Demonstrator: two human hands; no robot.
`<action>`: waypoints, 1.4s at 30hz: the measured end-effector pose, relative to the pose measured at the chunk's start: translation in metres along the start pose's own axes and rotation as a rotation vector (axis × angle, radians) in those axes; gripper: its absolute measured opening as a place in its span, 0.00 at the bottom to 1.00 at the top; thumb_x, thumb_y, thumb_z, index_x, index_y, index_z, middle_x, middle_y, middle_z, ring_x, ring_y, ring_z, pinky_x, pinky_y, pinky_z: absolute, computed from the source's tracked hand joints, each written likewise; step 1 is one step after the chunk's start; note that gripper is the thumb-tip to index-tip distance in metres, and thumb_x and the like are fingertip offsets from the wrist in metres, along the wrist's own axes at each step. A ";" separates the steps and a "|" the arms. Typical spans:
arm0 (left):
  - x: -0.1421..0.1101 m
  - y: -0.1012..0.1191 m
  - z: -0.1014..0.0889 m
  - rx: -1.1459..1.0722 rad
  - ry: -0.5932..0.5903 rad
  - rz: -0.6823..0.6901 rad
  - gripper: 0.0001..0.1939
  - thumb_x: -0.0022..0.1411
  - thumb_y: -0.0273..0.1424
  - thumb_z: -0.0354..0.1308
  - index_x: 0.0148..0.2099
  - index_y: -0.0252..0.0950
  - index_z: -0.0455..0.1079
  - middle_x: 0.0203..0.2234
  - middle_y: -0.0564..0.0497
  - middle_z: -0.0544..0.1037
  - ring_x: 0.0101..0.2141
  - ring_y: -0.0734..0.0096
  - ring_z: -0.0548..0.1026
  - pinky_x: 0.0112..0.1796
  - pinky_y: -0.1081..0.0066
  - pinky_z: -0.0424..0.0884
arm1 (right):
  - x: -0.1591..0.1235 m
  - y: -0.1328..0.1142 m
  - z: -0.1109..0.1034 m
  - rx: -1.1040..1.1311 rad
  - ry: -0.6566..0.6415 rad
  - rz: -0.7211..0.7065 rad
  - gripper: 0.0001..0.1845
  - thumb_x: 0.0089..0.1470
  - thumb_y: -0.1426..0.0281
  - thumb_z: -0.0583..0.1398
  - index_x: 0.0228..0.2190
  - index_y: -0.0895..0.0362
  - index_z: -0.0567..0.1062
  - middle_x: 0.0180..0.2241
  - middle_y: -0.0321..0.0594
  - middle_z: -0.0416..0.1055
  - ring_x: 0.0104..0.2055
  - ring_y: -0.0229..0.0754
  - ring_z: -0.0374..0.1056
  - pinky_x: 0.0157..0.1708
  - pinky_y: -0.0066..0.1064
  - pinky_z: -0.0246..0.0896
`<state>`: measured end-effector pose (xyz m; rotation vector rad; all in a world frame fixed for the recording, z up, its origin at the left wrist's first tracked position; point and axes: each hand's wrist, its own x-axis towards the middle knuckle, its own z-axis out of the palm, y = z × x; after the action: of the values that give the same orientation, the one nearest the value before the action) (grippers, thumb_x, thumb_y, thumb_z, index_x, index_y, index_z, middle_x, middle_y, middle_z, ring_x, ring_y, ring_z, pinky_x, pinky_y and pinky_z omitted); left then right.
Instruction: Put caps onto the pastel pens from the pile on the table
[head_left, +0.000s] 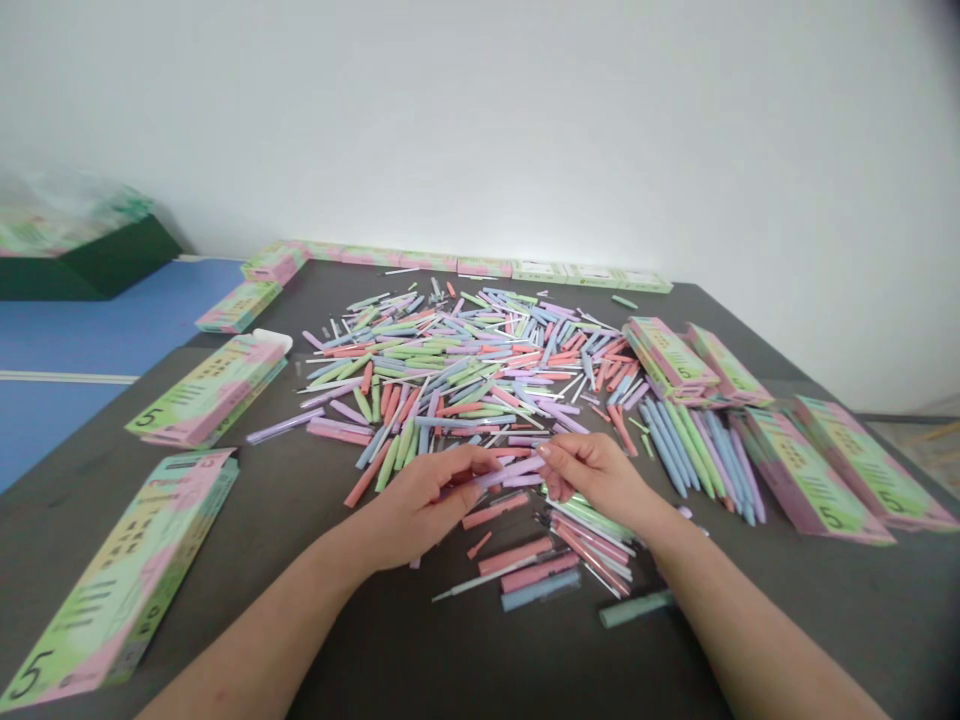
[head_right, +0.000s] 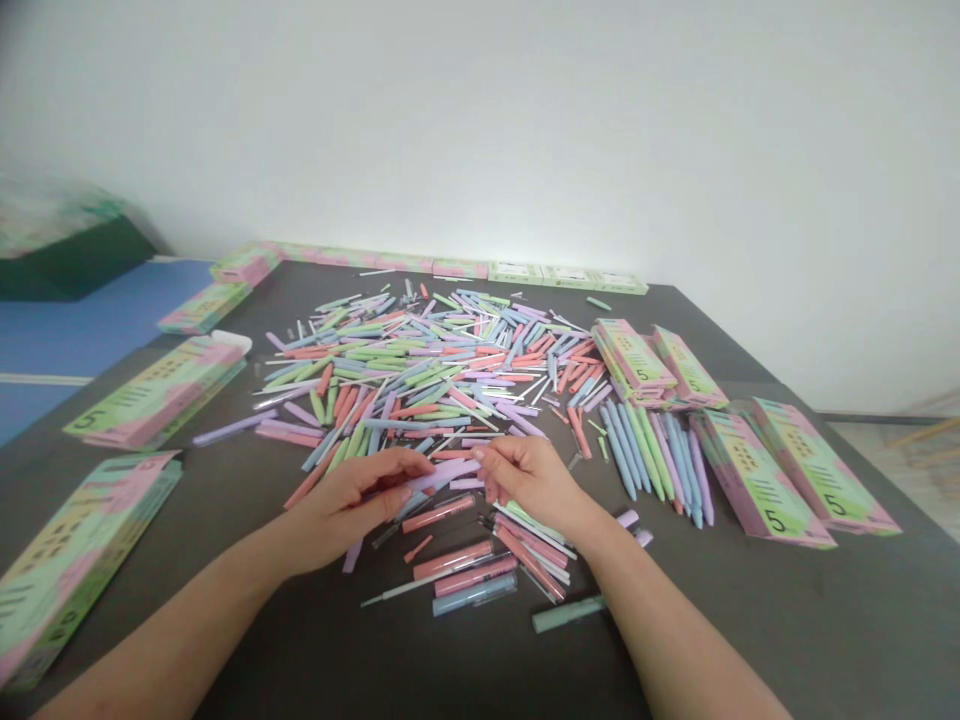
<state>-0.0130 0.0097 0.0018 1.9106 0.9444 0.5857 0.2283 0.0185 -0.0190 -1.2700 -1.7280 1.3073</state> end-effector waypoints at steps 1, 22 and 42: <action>0.001 0.000 -0.001 -0.048 0.006 -0.008 0.12 0.64 0.27 0.51 0.47 0.34 0.71 0.38 0.49 0.77 0.37 0.70 0.74 0.37 0.73 0.68 | 0.000 0.001 -0.001 0.017 0.004 0.002 0.26 0.56 0.51 0.57 0.20 0.59 0.71 0.16 0.36 0.68 0.18 0.33 0.63 0.20 0.24 0.59; 0.005 0.001 0.008 -0.427 0.131 -0.221 0.17 0.59 0.33 0.58 0.47 0.29 0.75 0.10 0.60 0.65 0.12 0.83 0.60 0.16 0.81 0.56 | -0.001 -0.004 0.003 0.070 0.039 -0.054 0.25 0.57 0.51 0.56 0.22 0.59 0.72 0.17 0.35 0.68 0.18 0.33 0.61 0.21 0.25 0.58; 0.003 0.001 0.009 -0.387 0.156 -0.212 0.13 0.55 0.31 0.61 0.42 0.30 0.78 0.24 0.50 0.79 0.16 0.82 0.65 0.17 0.80 0.59 | -0.006 -0.003 0.006 0.050 0.010 -0.088 0.22 0.58 0.55 0.57 0.22 0.59 0.73 0.19 0.37 0.72 0.20 0.34 0.66 0.22 0.24 0.62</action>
<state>-0.0041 0.0073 -0.0014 1.4182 1.0327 0.7392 0.2243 0.0110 -0.0173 -1.1571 -1.7144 1.2829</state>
